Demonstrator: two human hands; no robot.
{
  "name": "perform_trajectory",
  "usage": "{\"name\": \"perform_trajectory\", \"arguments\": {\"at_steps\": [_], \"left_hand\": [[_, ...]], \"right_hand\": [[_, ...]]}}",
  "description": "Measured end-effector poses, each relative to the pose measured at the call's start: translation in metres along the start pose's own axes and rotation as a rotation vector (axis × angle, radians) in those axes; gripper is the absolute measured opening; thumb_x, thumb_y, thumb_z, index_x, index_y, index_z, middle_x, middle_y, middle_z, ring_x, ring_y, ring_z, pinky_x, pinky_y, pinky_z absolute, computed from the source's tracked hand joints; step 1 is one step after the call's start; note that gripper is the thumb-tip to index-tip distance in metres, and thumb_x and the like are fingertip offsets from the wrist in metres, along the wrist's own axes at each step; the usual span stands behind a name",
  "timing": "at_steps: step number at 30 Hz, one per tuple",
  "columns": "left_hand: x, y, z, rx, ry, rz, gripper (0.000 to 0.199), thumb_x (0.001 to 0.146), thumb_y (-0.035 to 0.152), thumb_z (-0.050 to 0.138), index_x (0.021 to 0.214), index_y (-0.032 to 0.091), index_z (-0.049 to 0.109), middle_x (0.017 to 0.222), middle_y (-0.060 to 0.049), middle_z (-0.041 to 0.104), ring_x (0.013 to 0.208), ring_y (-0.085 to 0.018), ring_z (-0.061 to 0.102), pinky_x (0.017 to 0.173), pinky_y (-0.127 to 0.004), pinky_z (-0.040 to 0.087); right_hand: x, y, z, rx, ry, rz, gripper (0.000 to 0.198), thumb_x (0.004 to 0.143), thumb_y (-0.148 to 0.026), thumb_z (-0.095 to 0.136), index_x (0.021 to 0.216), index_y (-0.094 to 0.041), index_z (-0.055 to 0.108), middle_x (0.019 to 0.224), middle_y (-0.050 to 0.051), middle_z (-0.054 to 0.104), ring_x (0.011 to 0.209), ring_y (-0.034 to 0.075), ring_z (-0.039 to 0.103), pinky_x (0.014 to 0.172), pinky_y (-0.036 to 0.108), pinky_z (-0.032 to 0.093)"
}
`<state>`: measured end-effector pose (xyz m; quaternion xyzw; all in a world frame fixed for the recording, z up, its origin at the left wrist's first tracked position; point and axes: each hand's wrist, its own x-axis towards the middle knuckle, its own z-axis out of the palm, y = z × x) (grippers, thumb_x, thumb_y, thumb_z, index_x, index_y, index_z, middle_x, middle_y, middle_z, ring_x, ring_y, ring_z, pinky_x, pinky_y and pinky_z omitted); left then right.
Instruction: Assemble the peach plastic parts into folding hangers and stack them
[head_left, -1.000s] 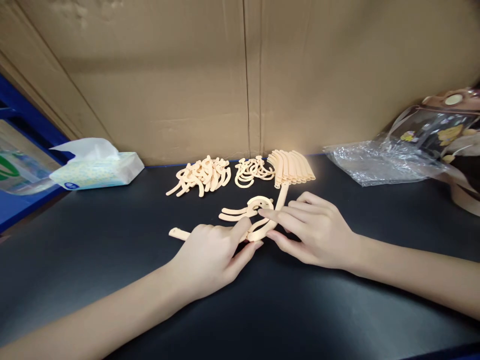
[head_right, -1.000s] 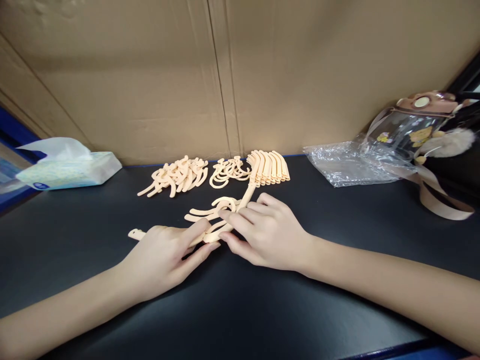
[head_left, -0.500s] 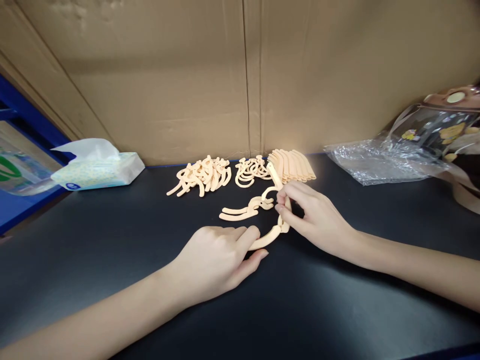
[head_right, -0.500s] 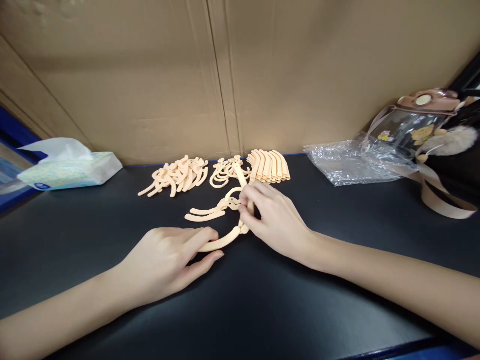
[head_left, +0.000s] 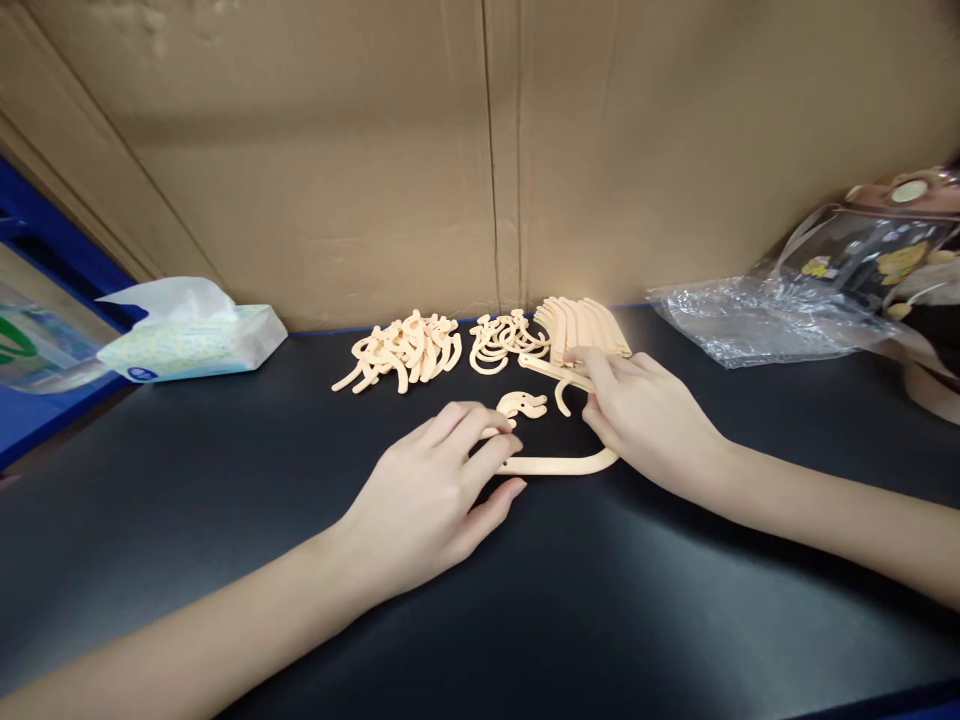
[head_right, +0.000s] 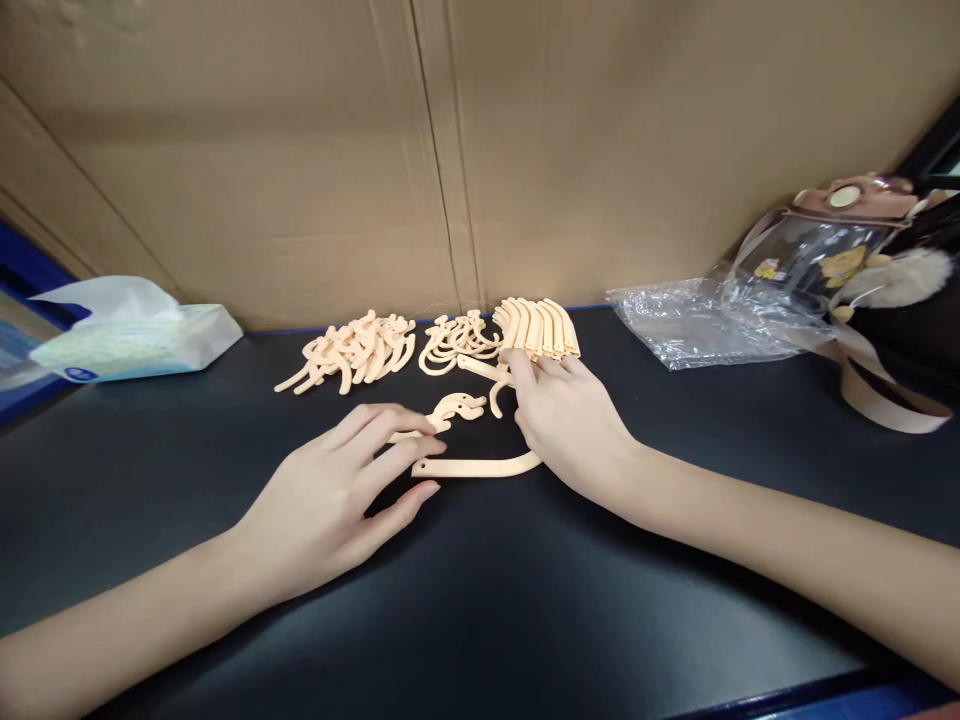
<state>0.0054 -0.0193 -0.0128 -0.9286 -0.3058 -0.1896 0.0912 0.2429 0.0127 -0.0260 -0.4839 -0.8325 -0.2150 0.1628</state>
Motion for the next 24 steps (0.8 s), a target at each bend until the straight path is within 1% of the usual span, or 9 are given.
{"name": "perform_trajectory", "arguments": {"at_steps": [2,4,6,7,10,13,18,21,24], "left_hand": [[0.0001,-0.0029,0.0014,-0.048,-0.036,-0.020,0.036,0.096,0.034,0.047,0.126,0.015,0.055,0.132,-0.012,0.057,0.127,-0.026,0.047,0.102,-0.041,0.044],[0.0000,-0.0058,0.0027,-0.101,-0.111,-0.053,0.051,0.096,0.042,0.045,0.140,0.017,0.042,0.146,-0.013,0.045,0.137,-0.027,0.038,0.108,-0.045,0.039],[-0.0002,-0.0080,0.0038,-0.148,-0.188,-0.085,0.058,0.097,0.046,0.042,0.146,0.017,0.033,0.152,-0.013,0.037,0.139,-0.026,0.035,0.110,-0.046,0.038],[-0.0002,-0.0085,0.0042,-0.162,-0.210,-0.093,0.058,0.098,0.047,0.040,0.147,0.017,0.032,0.152,-0.013,0.036,0.139,-0.026,0.035,0.110,-0.046,0.038],[0.0002,-0.0083,0.0045,-0.168,-0.224,-0.102,0.055,0.100,0.045,0.035,0.145,0.015,0.036,0.151,-0.013,0.039,0.137,-0.025,0.039,0.110,-0.045,0.038],[0.0007,-0.0064,0.0031,-0.140,-0.220,-0.118,0.050,0.100,0.042,0.035,0.141,0.014,0.042,0.147,-0.013,0.044,0.132,-0.025,0.045,0.107,-0.044,0.041],[0.0001,-0.0047,0.0006,-0.061,-0.173,-0.127,0.036,0.097,0.028,0.039,0.126,0.012,0.054,0.132,-0.014,0.055,0.113,-0.025,0.059,0.097,-0.041,0.049],[0.0000,-0.0064,0.0013,-0.021,-0.139,-0.138,0.031,0.095,0.021,0.038,0.120,0.012,0.056,0.124,-0.013,0.058,0.107,-0.024,0.060,0.093,-0.040,0.051],[0.0003,-0.0106,0.0039,0.011,-0.116,-0.152,0.028,0.095,0.018,0.038,0.115,0.013,0.056,0.115,-0.011,0.061,0.102,-0.023,0.060,0.090,-0.039,0.051]], "right_hand": [[-0.0001,0.0017,-0.0010,-0.008,-0.047,-0.021,0.033,0.080,-0.002,0.042,0.109,-0.009,0.056,0.094,0.013,0.070,0.085,0.025,0.065,0.077,0.035,0.042],[-0.0003,0.0034,-0.0013,0.006,-0.073,-0.039,0.030,0.080,0.000,0.042,0.102,-0.011,0.059,0.096,0.011,0.070,0.088,0.024,0.065,0.077,0.034,0.041],[-0.0006,0.0048,-0.0009,0.013,-0.067,-0.058,0.031,0.080,0.002,0.042,0.102,-0.011,0.060,0.096,0.011,0.070,0.089,0.024,0.065,0.077,0.034,0.041],[-0.0007,0.0053,-0.0006,0.014,-0.057,-0.069,0.032,0.080,0.002,0.043,0.103,-0.011,0.061,0.097,0.011,0.071,0.089,0.024,0.065,0.078,0.034,0.040],[-0.0008,0.0067,0.0000,0.030,-0.050,-0.089,0.035,0.078,0.004,0.045,0.103,-0.013,0.062,0.100,0.011,0.072,0.092,0.024,0.065,0.078,0.034,0.040],[-0.0006,0.0076,-0.0003,0.064,-0.087,-0.080,0.038,0.075,0.007,0.047,0.103,-0.013,0.063,0.099,0.009,0.073,0.093,0.023,0.066,0.080,0.033,0.039],[0.0003,0.0077,-0.0005,0.053,-0.107,-0.061,0.039,0.077,0.006,0.046,0.105,-0.012,0.064,0.094,0.010,0.074,0.089,0.022,0.066,0.080,0.034,0.037],[0.0006,0.0054,-0.0018,0.024,-0.043,-0.070,0.035,0.081,0.004,0.045,0.105,-0.011,0.065,0.091,0.010,0.073,0.085,0.022,0.065,0.081,0.035,0.037],[0.0002,-0.0007,-0.0072,0.073,0.092,-0.126,0.023,0.093,-0.011,0.044,0.101,-0.011,0.066,0.092,0.010,0.072,0.089,0.022,0.063,0.083,0.035,0.037]]}}
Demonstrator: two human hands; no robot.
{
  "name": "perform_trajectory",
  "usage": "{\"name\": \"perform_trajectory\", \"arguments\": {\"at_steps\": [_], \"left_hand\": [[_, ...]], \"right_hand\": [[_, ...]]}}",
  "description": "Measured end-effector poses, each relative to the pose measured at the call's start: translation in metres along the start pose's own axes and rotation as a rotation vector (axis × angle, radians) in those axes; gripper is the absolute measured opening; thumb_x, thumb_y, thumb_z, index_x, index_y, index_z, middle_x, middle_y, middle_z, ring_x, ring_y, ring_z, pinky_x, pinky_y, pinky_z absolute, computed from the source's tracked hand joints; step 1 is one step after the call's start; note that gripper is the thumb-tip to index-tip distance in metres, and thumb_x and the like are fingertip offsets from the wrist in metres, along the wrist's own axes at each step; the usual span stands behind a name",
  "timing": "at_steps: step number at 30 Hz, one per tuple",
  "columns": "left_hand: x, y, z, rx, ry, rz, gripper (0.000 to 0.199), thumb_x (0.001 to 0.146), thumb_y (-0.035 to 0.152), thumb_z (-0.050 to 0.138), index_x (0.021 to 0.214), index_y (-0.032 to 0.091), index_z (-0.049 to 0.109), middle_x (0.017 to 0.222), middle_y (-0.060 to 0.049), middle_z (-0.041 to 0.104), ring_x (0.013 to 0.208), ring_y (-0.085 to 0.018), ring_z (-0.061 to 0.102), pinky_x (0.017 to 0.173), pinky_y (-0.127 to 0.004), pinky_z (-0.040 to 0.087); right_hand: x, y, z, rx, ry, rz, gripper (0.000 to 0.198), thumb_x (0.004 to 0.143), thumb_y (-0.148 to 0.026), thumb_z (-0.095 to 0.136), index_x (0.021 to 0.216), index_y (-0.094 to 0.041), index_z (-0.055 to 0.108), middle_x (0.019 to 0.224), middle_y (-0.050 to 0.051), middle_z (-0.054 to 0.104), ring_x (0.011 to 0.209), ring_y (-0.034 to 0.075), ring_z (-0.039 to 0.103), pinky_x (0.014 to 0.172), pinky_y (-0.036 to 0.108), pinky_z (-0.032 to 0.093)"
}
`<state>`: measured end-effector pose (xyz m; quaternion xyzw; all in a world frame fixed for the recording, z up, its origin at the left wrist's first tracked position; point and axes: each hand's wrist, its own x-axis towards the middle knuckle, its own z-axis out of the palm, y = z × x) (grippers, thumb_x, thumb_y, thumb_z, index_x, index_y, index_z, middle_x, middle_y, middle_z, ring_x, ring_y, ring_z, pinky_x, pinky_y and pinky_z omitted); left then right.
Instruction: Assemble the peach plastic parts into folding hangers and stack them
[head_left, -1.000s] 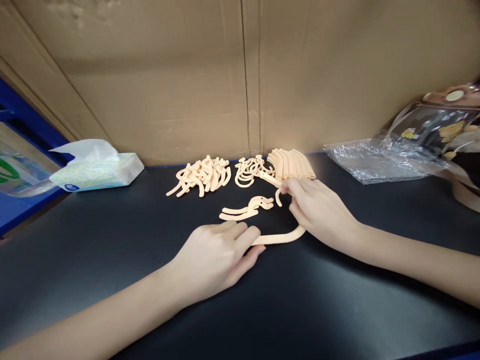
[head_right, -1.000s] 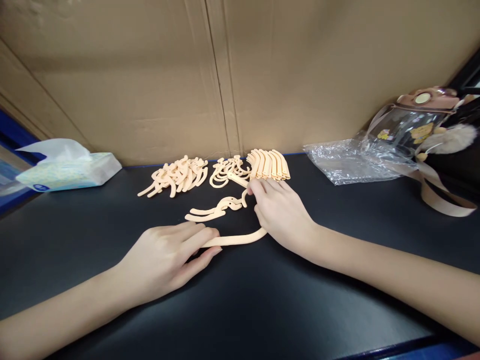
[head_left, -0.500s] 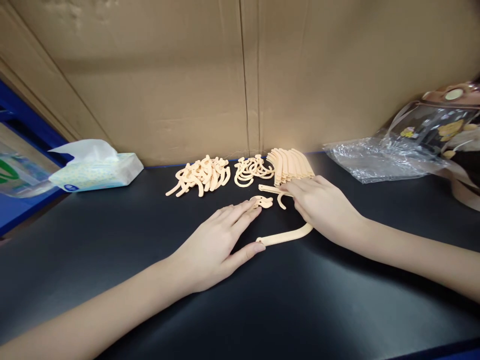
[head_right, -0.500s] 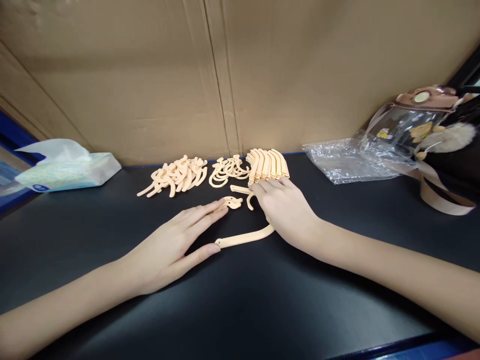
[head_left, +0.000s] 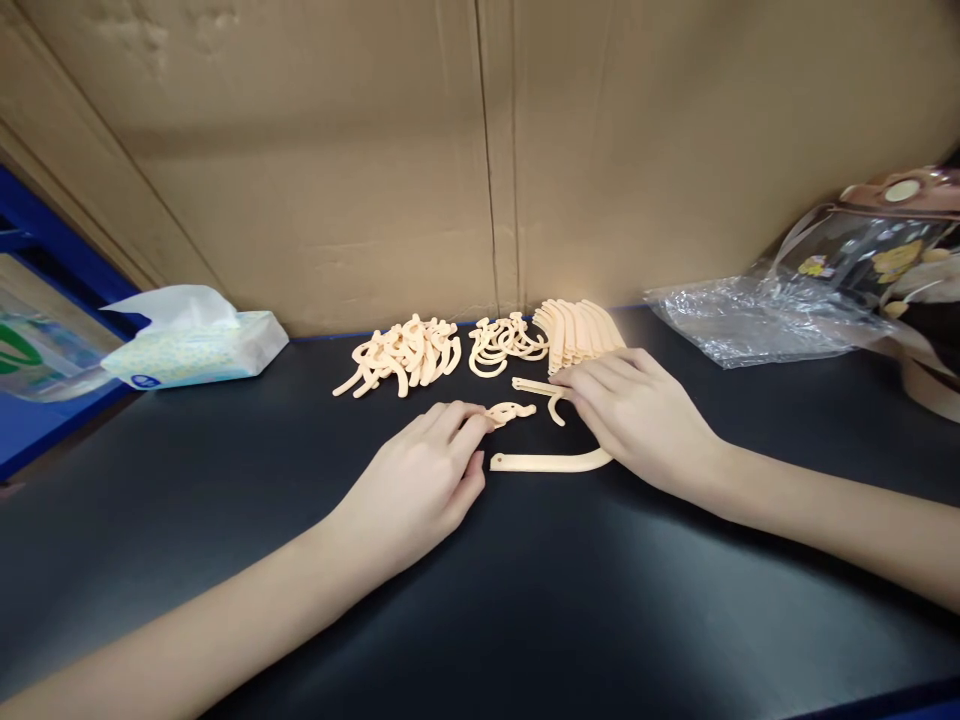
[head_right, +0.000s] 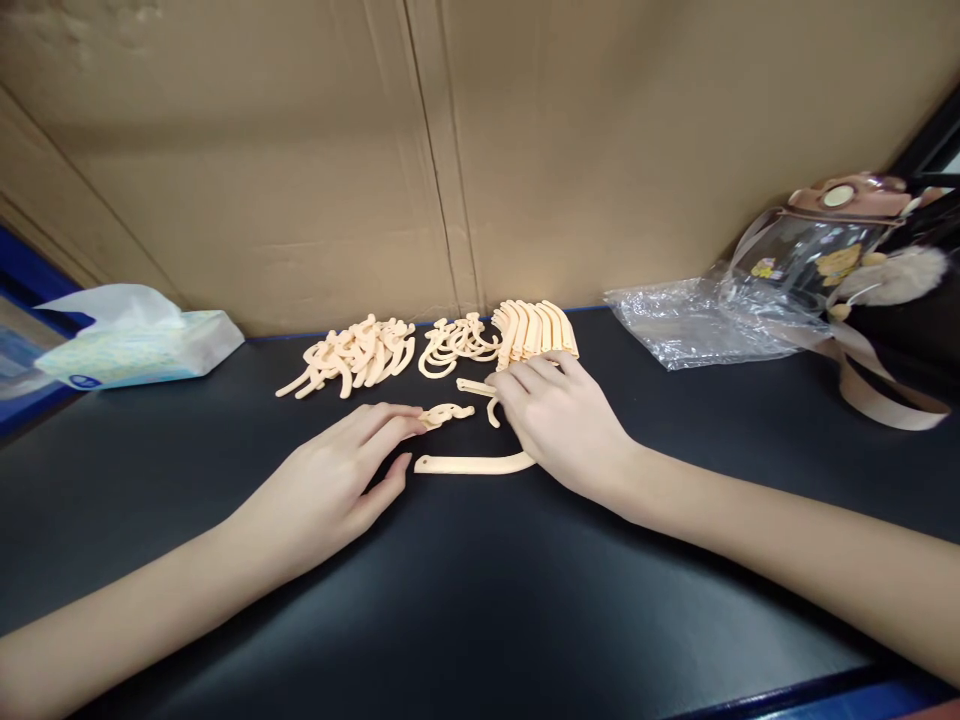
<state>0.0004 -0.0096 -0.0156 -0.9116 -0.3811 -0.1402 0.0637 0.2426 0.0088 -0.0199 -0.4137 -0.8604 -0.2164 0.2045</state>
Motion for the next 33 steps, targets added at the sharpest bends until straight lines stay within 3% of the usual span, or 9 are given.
{"name": "perform_trajectory", "arguments": {"at_steps": [3,5,10,14,17,21,23,28,33], "left_hand": [[0.001,-0.005,0.003,0.008,0.018,-0.017,0.024,0.095,0.015,0.038,0.111,0.014,0.056,0.109,-0.008,0.062,0.097,-0.022,0.060,0.087,-0.039,0.051],[0.000,-0.007,0.005,0.015,0.040,-0.011,0.022,0.095,0.013,0.039,0.108,0.014,0.056,0.107,-0.007,0.062,0.095,-0.022,0.060,0.085,-0.038,0.052],[-0.002,-0.005,0.003,0.139,0.032,0.067,0.029,0.087,-0.001,0.038,0.107,0.013,0.055,0.097,-0.007,0.063,0.083,-0.022,0.060,0.074,-0.035,0.053],[-0.003,-0.002,0.000,0.230,0.083,0.093,0.044,0.080,-0.009,0.031,0.113,0.012,0.052,0.096,-0.007,0.063,0.082,-0.021,0.061,0.071,-0.033,0.052],[-0.001,0.000,-0.001,0.257,0.165,0.057,0.040,0.083,-0.007,0.031,0.112,0.014,0.050,0.094,-0.006,0.062,0.082,-0.021,0.061,0.068,-0.031,0.051],[-0.001,0.003,0.000,0.226,0.279,-0.010,0.010,0.096,0.020,0.041,0.104,0.016,0.047,0.090,-0.004,0.061,0.081,-0.021,0.063,0.058,-0.028,0.046],[-0.001,0.004,0.001,0.200,0.296,-0.031,0.015,0.098,0.031,0.042,0.101,0.017,0.045,0.087,-0.003,0.061,0.078,-0.019,0.063,0.054,-0.025,0.042],[-0.003,0.004,0.002,0.090,0.231,-0.080,0.015,0.100,0.032,0.039,0.101,0.018,0.042,0.079,0.002,0.059,0.064,-0.013,0.062,0.047,-0.021,0.036],[-0.003,0.003,0.000,-0.034,0.118,-0.044,0.018,0.101,0.030,0.033,0.097,0.020,0.047,0.081,0.002,0.060,0.069,-0.013,0.062,0.053,-0.022,0.038]], "right_hand": [[0.000,-0.010,-0.006,0.117,0.068,-0.152,0.032,0.097,-0.036,0.046,0.093,-0.012,0.067,0.090,0.009,0.070,0.086,0.021,0.061,0.078,0.034,0.039],[-0.002,-0.016,-0.009,0.192,0.049,-0.263,0.036,0.094,-0.044,0.049,0.089,-0.013,0.066,0.084,0.008,0.068,0.081,0.020,0.059,0.074,0.033,0.040],[-0.004,-0.021,-0.010,0.279,-0.082,-0.433,0.026,0.098,-0.023,0.041,0.086,-0.016,0.063,0.076,0.003,0.062,0.068,0.014,0.054,0.065,0.028,0.041],[-0.003,-0.022,-0.012,0.285,-0.085,-0.405,0.029,0.099,-0.021,0.035,0.084,-0.015,0.059,0.076,0.002,0.060,0.062,0.012,0.051,0.059,0.025,0.042],[-0.004,-0.024,-0.014,0.219,-0.045,-0.393,0.029,0.099,-0.019,0.033,0.085,-0.016,0.059,0.079,0.002,0.061,0.060,0.012,0.052,0.054,0.025,0.040],[-0.007,-0.023,-0.012,0.083,-0.013,-0.394,0.020,0.096,-0.016,0.039,0.089,-0.017,0.058,0.077,-0.001,0.062,0.053,0.012,0.051,0.052,0.028,0.037],[-0.007,-0.021,-0.009,0.033,0.017,-0.379,0.018,0.095,-0.017,0.042,0.087,-0.017,0.058,0.070,-0.002,0.061,0.049,0.012,0.052,0.052,0.029,0.036],[-0.005,-0.018,-0.005,0.017,0.103,-0.286,0.022,0.096,-0.019,0.042,0.084,-0.016,0.060,0.069,0.000,0.068,0.049,0.012,0.057,0.052,0.028,0.035],[-0.005,-0.019,-0.006,0.055,0.173,-0.249,0.027,0.099,-0.030,0.043,0.096,-0.014,0.064,0.077,0.000,0.074,0.057,0.011,0.063,0.056,0.026,0.039]]}}
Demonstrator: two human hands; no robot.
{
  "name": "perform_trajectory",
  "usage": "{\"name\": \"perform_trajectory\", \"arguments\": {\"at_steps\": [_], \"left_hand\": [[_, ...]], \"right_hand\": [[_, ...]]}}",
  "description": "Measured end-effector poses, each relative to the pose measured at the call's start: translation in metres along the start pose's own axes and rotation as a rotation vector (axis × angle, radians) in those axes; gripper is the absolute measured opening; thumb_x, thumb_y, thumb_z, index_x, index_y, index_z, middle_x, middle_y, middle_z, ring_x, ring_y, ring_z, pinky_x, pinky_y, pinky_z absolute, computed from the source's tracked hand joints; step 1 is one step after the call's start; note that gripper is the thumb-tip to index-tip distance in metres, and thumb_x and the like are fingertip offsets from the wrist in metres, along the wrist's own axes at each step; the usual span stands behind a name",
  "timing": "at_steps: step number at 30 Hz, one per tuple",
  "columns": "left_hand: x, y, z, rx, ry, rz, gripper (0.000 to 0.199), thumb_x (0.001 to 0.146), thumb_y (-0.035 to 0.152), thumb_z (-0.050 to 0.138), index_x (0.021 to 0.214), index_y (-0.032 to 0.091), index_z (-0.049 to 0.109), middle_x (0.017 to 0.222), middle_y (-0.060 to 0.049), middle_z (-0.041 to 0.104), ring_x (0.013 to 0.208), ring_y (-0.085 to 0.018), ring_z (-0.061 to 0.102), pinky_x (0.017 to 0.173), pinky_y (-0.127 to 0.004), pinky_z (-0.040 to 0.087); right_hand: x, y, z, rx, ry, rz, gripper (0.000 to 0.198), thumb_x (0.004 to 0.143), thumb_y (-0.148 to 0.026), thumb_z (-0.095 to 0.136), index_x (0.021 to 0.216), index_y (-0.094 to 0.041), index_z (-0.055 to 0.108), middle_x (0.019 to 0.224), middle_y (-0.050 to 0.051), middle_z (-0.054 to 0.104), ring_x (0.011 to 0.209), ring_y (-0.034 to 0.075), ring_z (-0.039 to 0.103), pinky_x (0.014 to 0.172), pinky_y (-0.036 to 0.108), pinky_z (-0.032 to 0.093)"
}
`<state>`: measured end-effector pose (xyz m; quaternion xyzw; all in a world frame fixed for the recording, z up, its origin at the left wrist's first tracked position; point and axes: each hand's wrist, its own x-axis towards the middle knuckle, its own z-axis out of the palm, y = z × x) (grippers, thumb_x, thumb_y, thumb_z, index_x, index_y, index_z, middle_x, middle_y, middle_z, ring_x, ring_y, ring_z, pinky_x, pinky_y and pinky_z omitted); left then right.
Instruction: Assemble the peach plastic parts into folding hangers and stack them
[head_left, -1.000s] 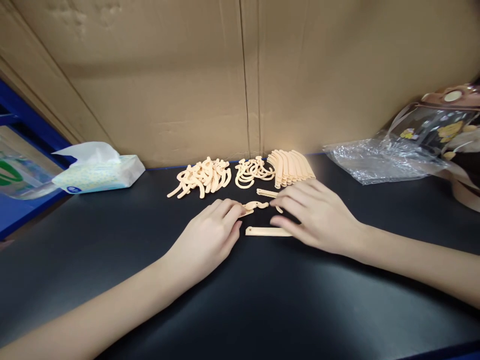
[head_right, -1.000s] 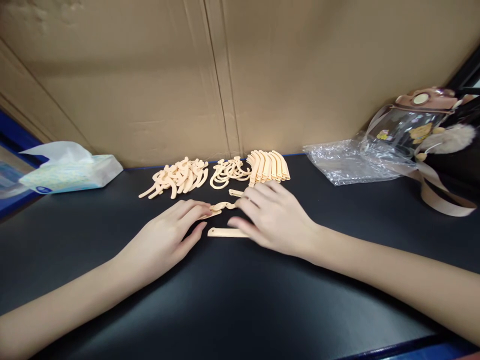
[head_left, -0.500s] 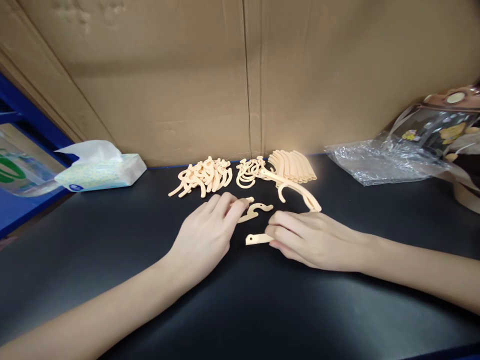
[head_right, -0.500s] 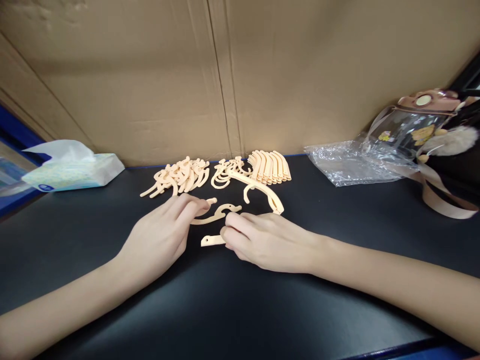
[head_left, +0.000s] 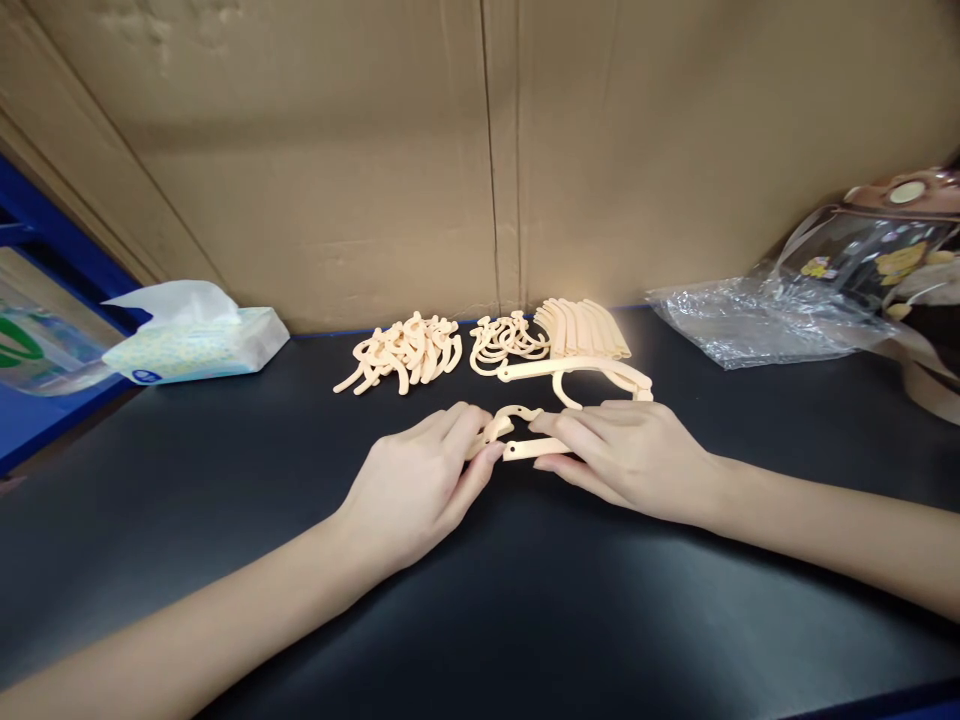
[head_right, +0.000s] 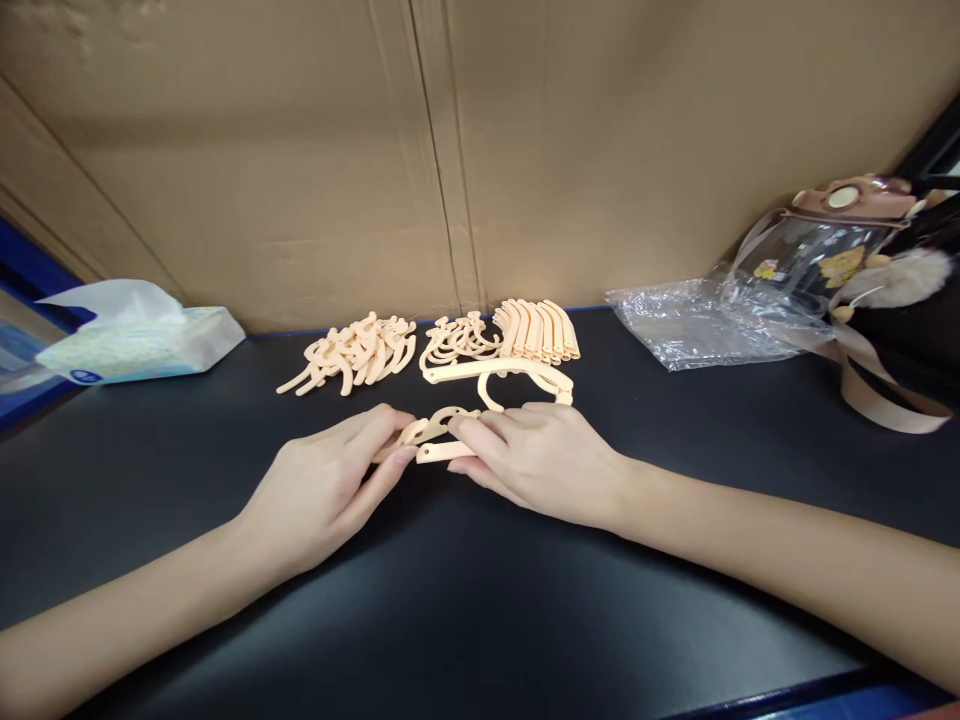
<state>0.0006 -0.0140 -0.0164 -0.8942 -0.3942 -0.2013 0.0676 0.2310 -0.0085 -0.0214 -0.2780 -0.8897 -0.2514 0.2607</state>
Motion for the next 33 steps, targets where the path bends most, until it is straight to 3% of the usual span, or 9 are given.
{"name": "perform_trajectory", "arguments": {"at_steps": [6,16,22,33], "left_hand": [[0.0004,0.0004,-0.0014,-0.057,-0.055,0.061,0.023,0.100,0.026,0.028,0.083,0.020,0.043,0.070,0.003,0.052,0.059,-0.013,0.052,0.052,-0.023,0.035],[0.0010,-0.0013,-0.0031,-0.129,-0.198,0.083,0.023,0.098,0.024,0.024,0.079,0.022,0.036,0.060,0.006,0.048,0.046,-0.013,0.047,0.046,-0.023,0.032],[0.0007,0.0023,-0.0054,0.064,-0.159,0.161,0.030,0.101,0.042,0.027,0.084,0.021,0.041,0.057,0.004,0.054,0.045,-0.015,0.054,0.042,-0.024,0.031],[0.0015,0.0028,-0.0074,0.285,-0.038,0.315,0.042,0.104,0.035,0.017,0.076,0.018,0.043,0.055,0.002,0.054,0.038,-0.013,0.052,0.037,-0.024,0.027]], "right_hand": [[-0.0007,0.0000,-0.0012,0.024,-0.014,0.001,0.027,0.098,-0.031,0.046,0.089,-0.016,0.067,0.069,-0.004,0.068,0.054,0.011,0.059,0.055,0.026,0.038],[-0.0011,0.0009,0.0008,0.021,-0.040,-0.024,0.030,0.100,-0.031,0.042,0.087,-0.018,0.066,0.071,-0.003,0.066,0.052,0.011,0.052,0.054,0.027,0.035],[0.0001,0.0014,-0.0018,0.027,-0.059,-0.064,0.035,0.101,-0.032,0.038,0.083,-0.018,0.064,0.068,-0.002,0.063,0.049,0.011,0.047,0.053,0.027,0.033],[-0.0022,0.0005,-0.0026,0.080,-0.120,-0.090,0.039,0.102,-0.031,0.032,0.090,-0.018,0.066,0.063,-0.003,0.061,0.048,0.010,0.051,0.051,0.027,0.032]]}}
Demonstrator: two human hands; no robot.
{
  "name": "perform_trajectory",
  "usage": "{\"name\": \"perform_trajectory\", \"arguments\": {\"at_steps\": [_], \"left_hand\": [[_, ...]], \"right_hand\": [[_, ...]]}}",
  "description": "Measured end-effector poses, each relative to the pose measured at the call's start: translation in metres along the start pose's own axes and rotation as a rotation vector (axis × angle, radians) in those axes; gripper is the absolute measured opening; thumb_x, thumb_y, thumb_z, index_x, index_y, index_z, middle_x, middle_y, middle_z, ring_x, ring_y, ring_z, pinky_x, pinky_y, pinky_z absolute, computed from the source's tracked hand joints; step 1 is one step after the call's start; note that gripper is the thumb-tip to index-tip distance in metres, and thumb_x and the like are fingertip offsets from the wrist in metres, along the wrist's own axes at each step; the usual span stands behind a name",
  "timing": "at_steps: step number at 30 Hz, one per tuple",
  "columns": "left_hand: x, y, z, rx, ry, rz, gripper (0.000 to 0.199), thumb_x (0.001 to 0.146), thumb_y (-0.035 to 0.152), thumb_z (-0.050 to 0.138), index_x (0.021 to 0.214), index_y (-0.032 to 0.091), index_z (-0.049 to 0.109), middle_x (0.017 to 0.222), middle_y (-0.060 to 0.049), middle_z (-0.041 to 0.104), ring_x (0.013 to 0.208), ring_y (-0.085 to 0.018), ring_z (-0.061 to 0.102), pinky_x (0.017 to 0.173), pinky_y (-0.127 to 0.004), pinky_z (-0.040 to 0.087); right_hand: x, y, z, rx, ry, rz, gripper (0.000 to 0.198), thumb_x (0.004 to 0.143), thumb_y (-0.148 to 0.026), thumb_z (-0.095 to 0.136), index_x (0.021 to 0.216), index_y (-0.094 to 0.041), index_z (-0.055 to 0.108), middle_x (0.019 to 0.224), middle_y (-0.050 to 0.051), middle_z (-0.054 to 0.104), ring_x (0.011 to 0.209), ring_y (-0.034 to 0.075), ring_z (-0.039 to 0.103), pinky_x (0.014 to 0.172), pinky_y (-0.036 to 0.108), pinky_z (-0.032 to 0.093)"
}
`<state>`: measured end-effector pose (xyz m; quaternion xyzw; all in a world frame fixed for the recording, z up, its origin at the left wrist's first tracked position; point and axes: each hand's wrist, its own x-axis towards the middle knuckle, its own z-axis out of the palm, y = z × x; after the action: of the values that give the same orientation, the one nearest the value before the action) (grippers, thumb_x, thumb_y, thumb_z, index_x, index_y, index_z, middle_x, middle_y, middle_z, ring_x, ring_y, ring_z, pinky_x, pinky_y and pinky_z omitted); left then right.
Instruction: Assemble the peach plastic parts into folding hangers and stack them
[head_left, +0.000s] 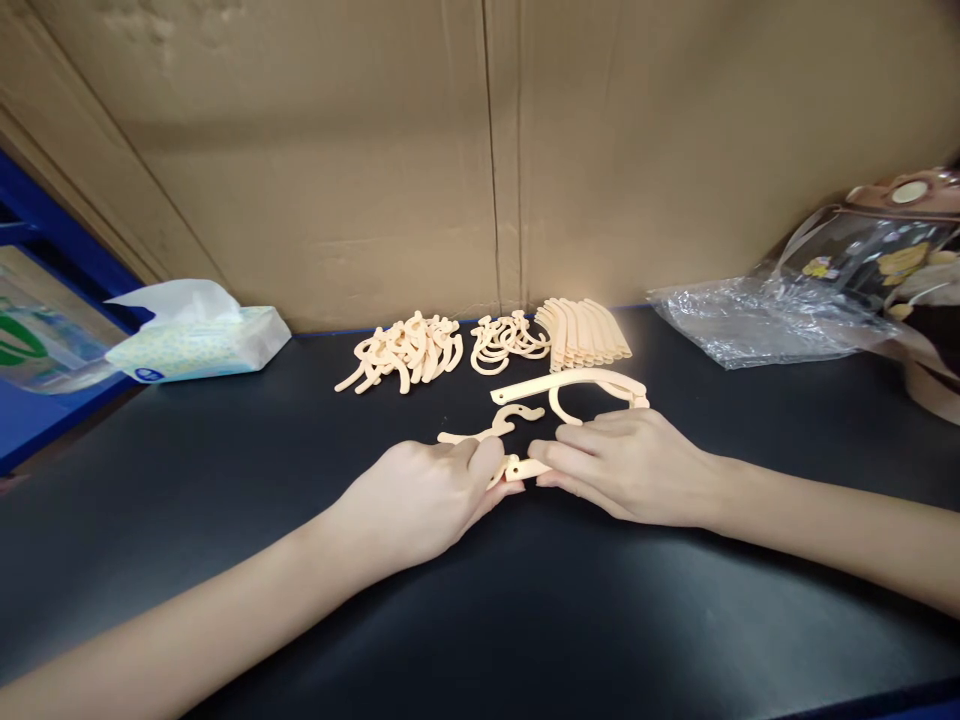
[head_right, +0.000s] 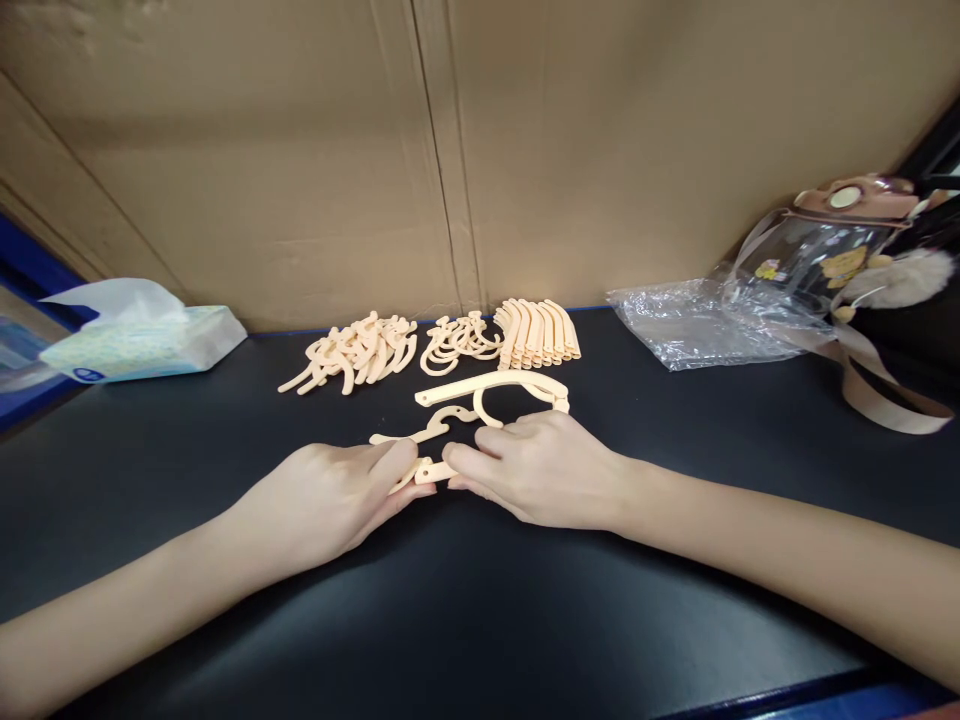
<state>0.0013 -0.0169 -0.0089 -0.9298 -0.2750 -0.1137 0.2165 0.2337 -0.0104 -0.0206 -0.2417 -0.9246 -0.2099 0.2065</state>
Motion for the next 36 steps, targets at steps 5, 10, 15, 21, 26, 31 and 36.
{"name": "perform_trajectory", "arguments": {"at_steps": [5,10,15,21,26,31,36], "left_hand": [[0.0012,-0.0005,-0.0011,0.104,-0.015,0.059,0.041,0.104,0.030,0.018,0.074,0.018,0.043,0.058,0.001,0.054,0.042,-0.013,0.053,0.038,-0.025,0.028],[0.0011,0.0017,-0.0022,0.219,0.022,0.062,0.034,0.102,0.027,0.030,0.074,0.018,0.046,0.059,0.001,0.051,0.044,-0.014,0.052,0.042,-0.028,0.029],[0.0008,0.0023,-0.0015,0.207,0.073,0.052,0.029,0.098,0.028,0.039,0.073,0.018,0.049,0.059,0.001,0.052,0.047,-0.014,0.053,0.044,-0.028,0.031],[0.0020,0.0002,0.0002,0.122,0.120,0.045,0.031,0.097,0.027,0.041,0.069,0.018,0.049,0.056,0.003,0.051,0.044,-0.012,0.052,0.043,-0.028,0.031],[0.0031,0.0004,-0.0007,0.101,0.120,0.031,0.036,0.098,0.028,0.037,0.066,0.018,0.050,0.053,0.003,0.053,0.043,-0.012,0.053,0.043,-0.027,0.032],[0.0019,0.0010,0.0000,0.075,0.129,0.017,0.035,0.097,0.028,0.039,0.065,0.018,0.050,0.052,0.003,0.052,0.042,-0.011,0.052,0.044,-0.026,0.032],[0.0019,0.0012,0.0016,0.054,0.147,0.003,0.037,0.096,0.028,0.040,0.063,0.018,0.050,0.050,0.003,0.053,0.042,-0.011,0.052,0.043,-0.025,0.033]], "right_hand": [[-0.0016,0.0009,0.0002,0.105,-0.085,0.037,0.043,0.103,-0.033,0.026,0.094,-0.017,0.064,0.068,0.000,0.066,0.050,0.012,0.057,0.048,0.027,0.029],[-0.0015,0.0004,-0.0003,0.226,-0.194,0.134,0.040,0.103,-0.034,0.027,0.093,-0.015,0.061,0.069,0.002,0.068,0.055,0.012,0.062,0.048,0.026,0.030],[-0.0002,0.0004,0.0008,0.219,-0.205,0.138,0.040,0.102,-0.036,0.029,0.090,-0.015,0.061,0.071,0.003,0.069,0.056,0.013,0.063,0.047,0.026,0.027],[-0.0006,0.0000,0.0019,0.187,-0.171,0.115,0.037,0.102,-0.035,0.031,0.087,-0.016,0.059,0.065,0.001,0.065,0.050,0.011,0.058,0.047,0.025,0.025],[0.0002,-0.0007,0.0015,0.159,-0.179,0.099,0.036,0.102,-0.034,0.032,0.085,-0.016,0.059,0.066,0.000,0.064,0.052,0.012,0.058,0.049,0.027,0.026],[0.0005,-0.0009,0.0016,0.156,-0.203,0.093,0.038,0.102,-0.035,0.030,0.083,-0.017,0.058,0.064,0.000,0.063,0.052,0.012,0.057,0.049,0.027,0.026],[0.0005,-0.0007,0.0017,0.158,-0.195,0.090,0.037,0.102,-0.035,0.031,0.083,-0.017,0.059,0.065,0.000,0.063,0.052,0.012,0.056,0.049,0.028,0.027]]}}
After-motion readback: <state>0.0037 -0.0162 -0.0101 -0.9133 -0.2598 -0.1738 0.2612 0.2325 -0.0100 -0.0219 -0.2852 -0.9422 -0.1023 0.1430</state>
